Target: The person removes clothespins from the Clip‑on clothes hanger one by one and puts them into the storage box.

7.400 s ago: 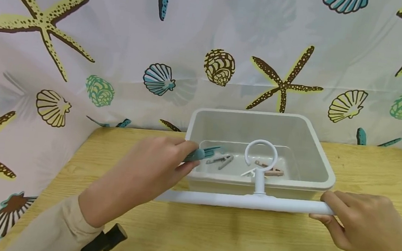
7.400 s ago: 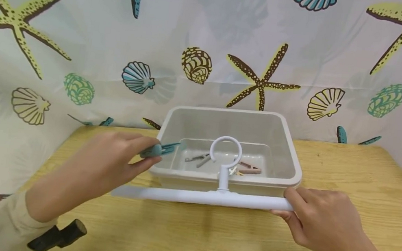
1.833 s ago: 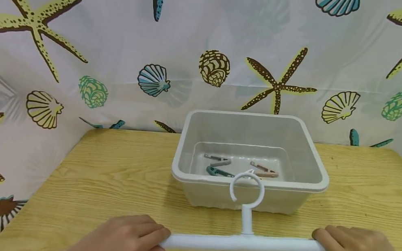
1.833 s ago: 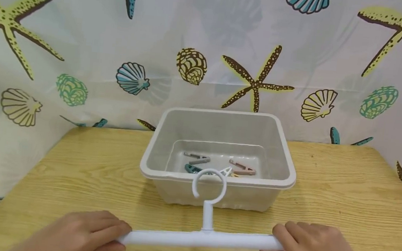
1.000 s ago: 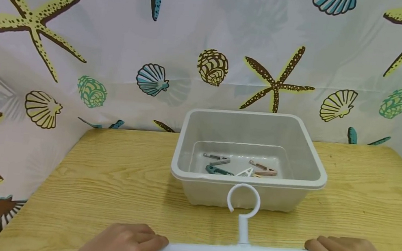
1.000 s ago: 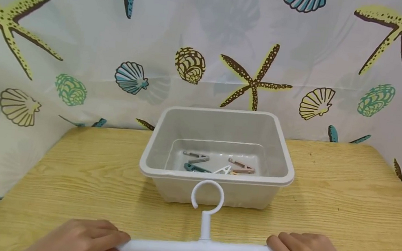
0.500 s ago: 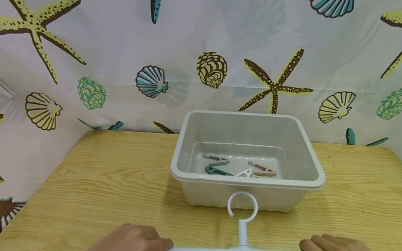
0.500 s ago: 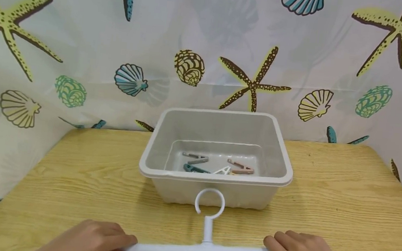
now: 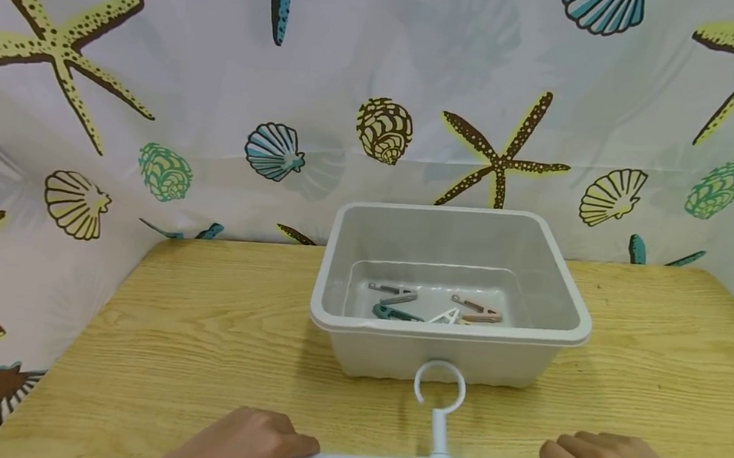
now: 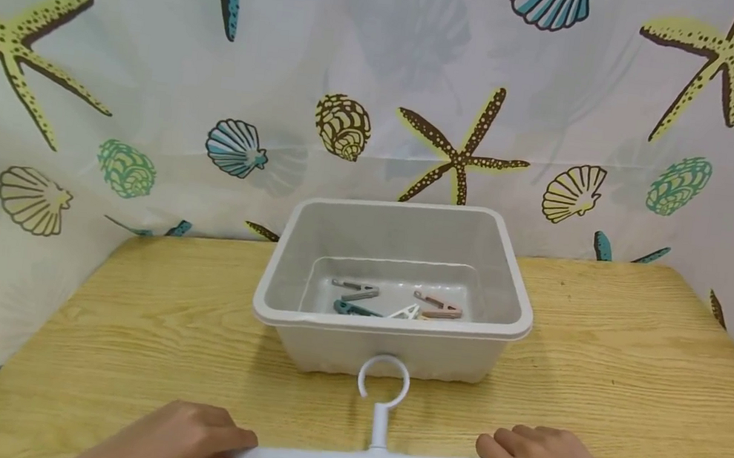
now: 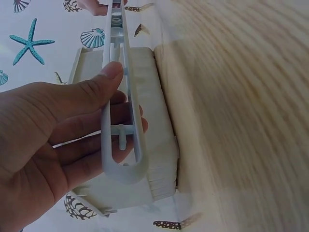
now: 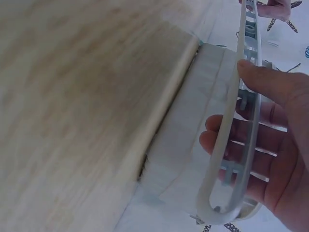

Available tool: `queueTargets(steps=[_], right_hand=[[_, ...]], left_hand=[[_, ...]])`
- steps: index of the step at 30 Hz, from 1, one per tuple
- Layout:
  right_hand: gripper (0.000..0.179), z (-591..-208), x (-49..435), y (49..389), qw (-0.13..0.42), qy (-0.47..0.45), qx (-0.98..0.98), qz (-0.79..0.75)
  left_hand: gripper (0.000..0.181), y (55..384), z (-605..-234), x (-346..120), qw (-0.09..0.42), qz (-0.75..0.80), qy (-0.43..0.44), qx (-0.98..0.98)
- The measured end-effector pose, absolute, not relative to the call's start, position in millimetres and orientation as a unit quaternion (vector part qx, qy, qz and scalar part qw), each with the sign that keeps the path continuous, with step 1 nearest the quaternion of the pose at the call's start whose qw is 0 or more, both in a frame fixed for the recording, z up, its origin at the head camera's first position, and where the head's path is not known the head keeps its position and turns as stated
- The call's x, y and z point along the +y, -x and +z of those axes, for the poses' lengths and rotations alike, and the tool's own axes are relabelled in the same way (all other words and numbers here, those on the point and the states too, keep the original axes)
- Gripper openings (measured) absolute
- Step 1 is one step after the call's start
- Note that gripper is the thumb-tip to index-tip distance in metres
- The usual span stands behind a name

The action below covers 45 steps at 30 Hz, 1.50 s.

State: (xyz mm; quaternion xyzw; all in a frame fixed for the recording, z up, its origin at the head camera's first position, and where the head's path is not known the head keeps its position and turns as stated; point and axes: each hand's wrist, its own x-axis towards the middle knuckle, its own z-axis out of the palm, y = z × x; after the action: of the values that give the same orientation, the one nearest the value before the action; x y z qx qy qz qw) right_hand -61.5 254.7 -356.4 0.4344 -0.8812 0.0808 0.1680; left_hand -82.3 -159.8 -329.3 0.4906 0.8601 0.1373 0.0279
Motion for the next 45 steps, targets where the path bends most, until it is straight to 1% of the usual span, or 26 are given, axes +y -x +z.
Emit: queueTargets(steps=[6,9,13,15,16,22,31,33,35,37,38,40,42,43,45], right_hand=[[0.027,-361.5,255.4,65.0,0.156,-0.446,-0.879,0.057],[0.025,-363.8,255.3,65.8,0.126,-0.447,-0.884,0.053],[0.022,-367.7,255.1,67.4,0.055,-0.445,-0.893,0.047],[0.021,-369.6,255.8,68.3,0.030,-0.443,-0.895,0.043],[0.021,-370.5,256.4,68.4,0.025,-0.442,-0.896,0.041],[0.024,-374.8,259.5,68.3,0.042,-0.443,-0.895,0.032],[0.026,-374.4,259.1,71.3,0.042,-0.444,-0.895,0.028],[0.026,-374.1,258.9,71.5,0.046,-0.445,-0.894,0.026],[0.026,-373.0,259.2,72.1,0.050,-0.448,-0.892,0.022],[0.026,-368.5,259.5,72.2,0.050,-0.443,-0.895,0.025],[0.026,-365.5,260.0,72.2,0.064,-0.442,-0.894,0.029],[0.024,-356.8,261.2,72.2,0.108,-0.434,-0.894,0.039],[0.026,-344.9,264.9,73.8,0.183,-0.421,-0.887,0.058],[0.028,-338.7,268.0,75.5,0.236,-0.412,-0.878,0.067],[0.039,-325.3,275.6,80.7,0.320,-0.380,-0.863,0.090]], left_hand=[[0.018,83.6,-333.3,-155.5,0.110,0.153,-0.453,0.871],[0.016,84.9,-336.3,-153.2,0.138,0.147,-0.432,0.879],[0.013,86.2,-342.0,-151.4,0.130,0.129,-0.438,0.880],[0.014,86.5,-345.2,-150.7,0.114,0.126,-0.452,0.875],[0.016,86.6,-346.7,-150.2,0.108,0.125,-0.458,0.873],[0.016,86.3,-350.8,-147.9,0.118,0.130,-0.444,0.879],[0.016,86.1,-351.1,-149.3,0.120,0.126,-0.421,0.890],[0.019,85.8,-351.2,-150.2,0.126,0.130,-0.414,0.892],[0.027,85.3,-349.9,-150.6,0.124,0.132,-0.402,0.898],[0.038,84.5,-344.4,-151.9,0.118,0.137,-0.369,0.912],[0.042,84.3,-340.7,-153.3,0.104,0.140,-0.349,0.921],[0.047,84.5,-331.0,-157.4,0.053,0.142,-0.302,0.941],[0.045,87.6,-319.7,-164.5,-0.013,0.148,-0.255,0.955],[0.043,90.1,-314.5,-168.8,-0.050,0.151,-0.238,0.958],[0.041,96.5,-305.4,-178.9,-0.121,0.152,-0.216,0.957]])
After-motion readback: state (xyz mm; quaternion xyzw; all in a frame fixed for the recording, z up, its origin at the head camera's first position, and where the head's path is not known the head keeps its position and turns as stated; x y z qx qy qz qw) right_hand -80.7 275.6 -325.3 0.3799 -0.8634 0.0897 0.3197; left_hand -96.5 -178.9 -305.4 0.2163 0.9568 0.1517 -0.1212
